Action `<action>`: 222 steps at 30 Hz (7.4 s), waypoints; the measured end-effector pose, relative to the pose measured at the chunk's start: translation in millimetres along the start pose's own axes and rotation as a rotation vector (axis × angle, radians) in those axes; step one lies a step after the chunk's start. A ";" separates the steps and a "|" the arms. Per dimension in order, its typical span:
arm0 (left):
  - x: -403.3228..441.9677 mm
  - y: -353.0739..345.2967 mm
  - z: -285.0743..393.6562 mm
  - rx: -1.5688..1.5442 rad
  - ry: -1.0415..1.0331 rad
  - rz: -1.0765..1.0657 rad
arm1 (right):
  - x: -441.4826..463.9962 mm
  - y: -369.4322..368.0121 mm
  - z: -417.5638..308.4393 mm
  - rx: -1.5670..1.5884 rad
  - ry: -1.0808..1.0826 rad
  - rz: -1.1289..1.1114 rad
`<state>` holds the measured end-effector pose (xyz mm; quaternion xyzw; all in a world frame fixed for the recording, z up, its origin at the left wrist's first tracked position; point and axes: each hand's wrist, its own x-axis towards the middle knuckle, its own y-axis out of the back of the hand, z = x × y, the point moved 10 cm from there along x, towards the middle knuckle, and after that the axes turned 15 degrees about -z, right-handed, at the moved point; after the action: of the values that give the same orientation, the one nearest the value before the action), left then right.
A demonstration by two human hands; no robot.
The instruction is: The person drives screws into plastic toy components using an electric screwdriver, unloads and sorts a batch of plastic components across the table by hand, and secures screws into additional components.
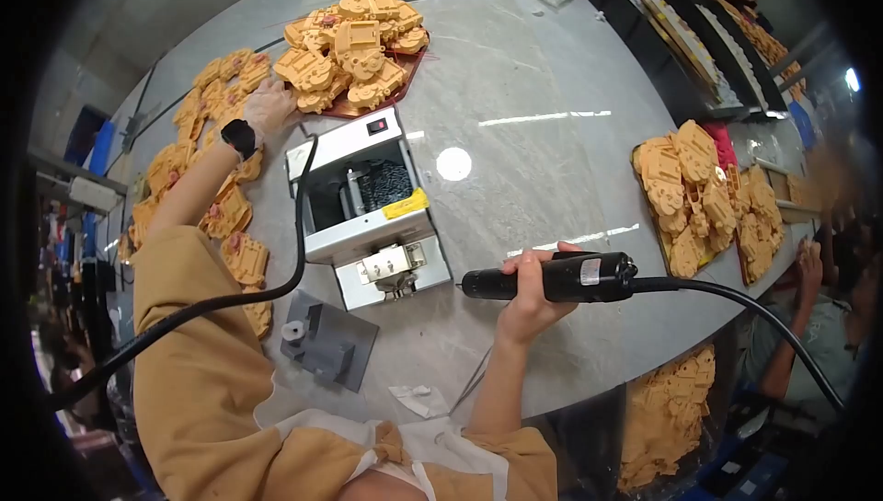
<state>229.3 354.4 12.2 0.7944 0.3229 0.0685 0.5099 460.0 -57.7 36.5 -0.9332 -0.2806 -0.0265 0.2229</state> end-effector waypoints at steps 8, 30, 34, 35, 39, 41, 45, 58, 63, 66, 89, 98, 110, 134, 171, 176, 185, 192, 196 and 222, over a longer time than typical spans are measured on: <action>-36.4 -22.8 -45.2 -0.120 0.253 -0.156 | 0.9 0.4 -0.8 -0.012 0.001 0.001; -62.1 1.2 -28.4 -0.134 0.392 -0.284 | 55.9 249.5 -183.2 -0.303 0.791 0.610; -96.7 29.8 -19.6 -0.230 0.286 -0.088 | 123.0 327.6 -177.8 -0.446 0.665 0.649; -105.9 29.1 -24.1 -0.232 0.288 -0.086 | 127.6 333.9 -180.0 -0.502 0.687 0.700; -137.4 11.2 -59.8 -0.290 0.320 -0.020 | 158.4 353.0 -178.6 -0.527 0.721 0.793; -156.4 22.8 -68.1 -0.183 0.303 0.073 | 179.5 372.4 -171.4 -0.467 0.668 0.824; -191.2 15.2 -74.2 -0.213 0.352 0.042 | 208.0 393.9 -133.0 -0.047 0.588 0.795; -156.3 55.2 -42.6 -0.361 0.254 0.239 | 203.4 423.7 -94.6 0.269 0.384 0.633; -127.9 103.4 -12.8 -0.436 0.096 0.288 | 168.1 367.1 -96.3 0.217 0.165 0.388; -140.8 120.2 -7.1 -0.310 0.053 0.297 | 173.1 394.0 -109.6 0.215 0.369 0.479; -87.2 87.0 -40.5 -0.662 0.029 0.351 | 243.5 126.4 61.1 0.574 0.047 0.026; 107.5 80.0 5.8 -0.690 -0.120 0.272 | 263.1 80.7 74.4 0.518 -0.003 0.003; 159.9 50.6 6.3 -0.752 0.118 -0.233 | 298.0 35.2 126.7 0.627 -0.090 0.035; -301.9 -3.7 -23.5 -0.670 0.483 -0.458 | 255.6 -51.6 137.2 0.507 -0.241 -0.135; 57.3 82.5 204.3 -1.669 -0.753 -0.907 | 125.9 -49.9 80.8 0.752 -0.324 -0.159; 78.7 91.5 186.7 -1.426 -0.747 -0.511 | 133.7 -94.8 65.3 0.789 -0.317 -0.210; -47.8 94.1 -32.2 -1.513 -0.122 -0.026 | 130.6 -81.7 -28.3 0.837 -0.121 -0.416; -237.2 -1.6 -66.9 -1.160 0.053 -0.487 | 61.2 -37.6 -44.2 0.110 0.010 -0.330; -250.2 19.0 -74.5 -0.971 0.060 -0.177 | 22.8 -46.8 -44.9 -0.081 0.035 -0.358; -67.9 -145.8 -229.1 -0.667 0.469 -0.170 | -40.4 -12.9 -47.9 -0.420 0.111 -0.039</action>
<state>11.2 529.8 10.4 0.5191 0.4546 0.3061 0.6559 422.7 -89.5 77.7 -0.9506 -0.2743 -0.1402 0.0384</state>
